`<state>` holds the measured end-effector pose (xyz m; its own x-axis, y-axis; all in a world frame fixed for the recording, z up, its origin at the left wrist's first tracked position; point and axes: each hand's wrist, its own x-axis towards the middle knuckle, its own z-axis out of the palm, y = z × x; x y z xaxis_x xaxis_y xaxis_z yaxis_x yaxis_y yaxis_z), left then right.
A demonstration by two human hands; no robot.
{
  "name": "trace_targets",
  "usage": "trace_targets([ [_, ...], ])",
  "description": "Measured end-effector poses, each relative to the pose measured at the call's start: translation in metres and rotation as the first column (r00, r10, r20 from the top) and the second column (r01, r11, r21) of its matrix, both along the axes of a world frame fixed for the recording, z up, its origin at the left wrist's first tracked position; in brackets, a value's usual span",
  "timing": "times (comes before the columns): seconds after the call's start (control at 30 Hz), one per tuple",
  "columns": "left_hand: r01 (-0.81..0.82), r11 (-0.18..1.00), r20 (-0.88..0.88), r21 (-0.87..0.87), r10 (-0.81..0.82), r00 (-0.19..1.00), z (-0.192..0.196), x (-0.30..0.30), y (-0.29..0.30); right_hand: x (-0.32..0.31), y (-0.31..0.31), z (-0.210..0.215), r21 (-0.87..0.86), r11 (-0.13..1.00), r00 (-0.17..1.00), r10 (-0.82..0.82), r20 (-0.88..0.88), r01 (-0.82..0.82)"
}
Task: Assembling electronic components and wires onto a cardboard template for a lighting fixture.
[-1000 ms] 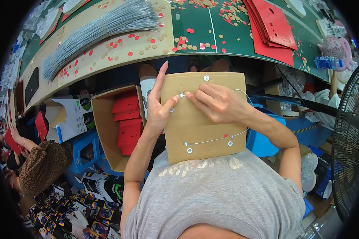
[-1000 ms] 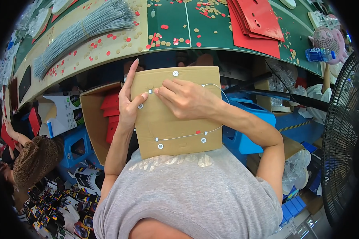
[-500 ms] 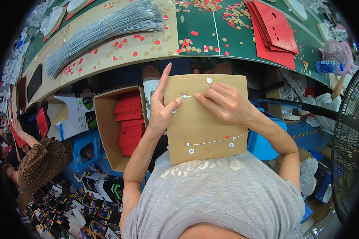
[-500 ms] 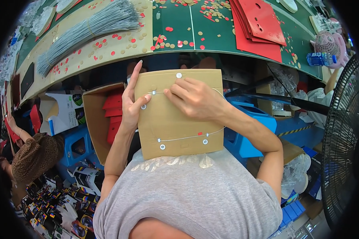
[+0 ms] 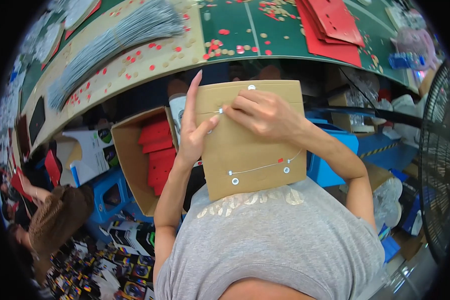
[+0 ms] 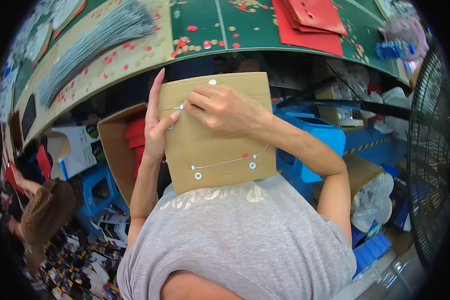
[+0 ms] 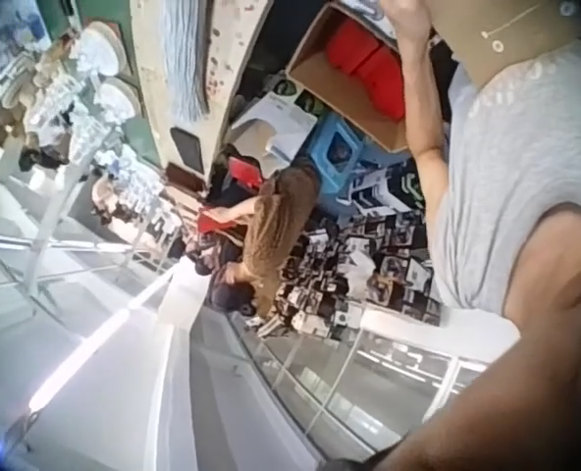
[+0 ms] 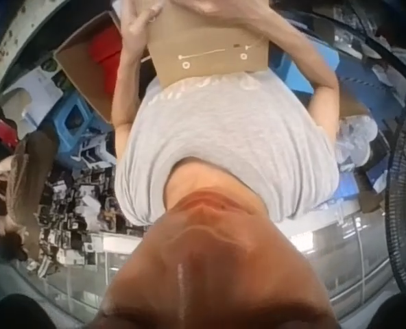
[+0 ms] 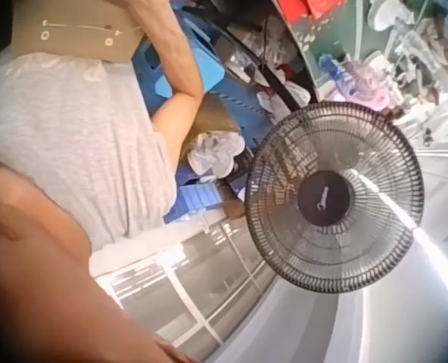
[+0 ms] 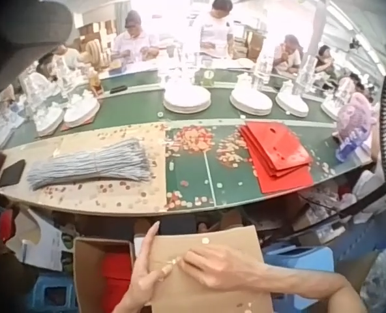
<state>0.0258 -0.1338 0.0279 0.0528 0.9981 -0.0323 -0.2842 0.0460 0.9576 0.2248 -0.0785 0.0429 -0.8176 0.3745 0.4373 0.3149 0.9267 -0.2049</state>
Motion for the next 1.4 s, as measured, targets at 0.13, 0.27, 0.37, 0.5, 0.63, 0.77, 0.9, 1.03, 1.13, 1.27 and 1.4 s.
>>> trace_targets([
  [0.13, -0.028, 0.997, -0.484, 0.075, 0.061, 0.873, -0.008, -0.016, -0.005, 0.027, -0.014, 0.010, -0.123, 0.962, 0.955, -0.258, -0.143, 0.242],
  [0.27, -0.113, 0.934, -0.729, 0.339, 0.336, 0.596, 0.000, -0.014, -0.012, 0.068, -0.061, 0.010, -0.325, 0.619, 0.616, -0.777, -0.124, 0.715],
  [0.37, -0.059, 0.886, -0.795, 0.459, 0.440, 0.418, 0.006, -0.013, -0.012, 0.074, -0.104, 0.007, -0.605, 0.373, 0.403, -0.910, -0.092, 0.704],
  [0.5, 0.027, 0.868, -0.758, 0.497, 0.418, 0.501, 0.006, -0.011, -0.009, 0.061, -0.119, 0.002, -0.691, 0.367, 0.374, -0.915, -0.149, 0.622],
  [0.63, 0.049, 0.828, -0.727, 0.558, 0.460, 0.510, 0.004, -0.010, -0.007, 0.060, -0.119, -0.003, -0.603, 0.435, 0.449, -0.883, -0.137, 0.669],
  [0.77, -0.079, 0.825, -0.649, 0.559, 0.495, 0.578, -0.003, -0.012, -0.021, 0.052, -0.120, 0.000, -0.634, 0.441, 0.506, -0.858, -0.091, 0.635],
  [0.9, 0.003, 0.677, -0.556, 0.736, 0.601, 0.574, -0.006, -0.017, -0.024, 0.050, -0.119, -0.003, -0.446, 0.564, 0.618, -0.785, -0.029, 0.695],
  [1.03, 0.026, 0.771, -0.633, 0.637, 0.502, 0.589, 0.003, -0.015, -0.019, 0.053, -0.120, -0.006, -0.569, 0.568, 0.619, -0.775, -0.127, 0.595],
  [1.13, 0.004, 0.849, -0.663, 0.529, 0.410, 0.626, 0.006, -0.013, -0.010, 0.062, -0.128, -0.013, -0.687, 0.498, 0.555, -0.815, -0.164, 0.529],
  [1.27, -0.072, 0.894, -0.486, 0.442, 0.306, 0.819, -0.004, -0.011, -0.008, 0.065, -0.130, -0.014, -0.591, 0.601, 0.618, -0.758, -0.208, 0.538],
  [1.4, -0.004, 0.830, -0.498, 0.557, 0.338, 0.799, -0.007, -0.010, -0.010, 0.062, -0.129, -0.015, -0.447, 0.631, 0.648, -0.749, -0.138, 0.634],
])
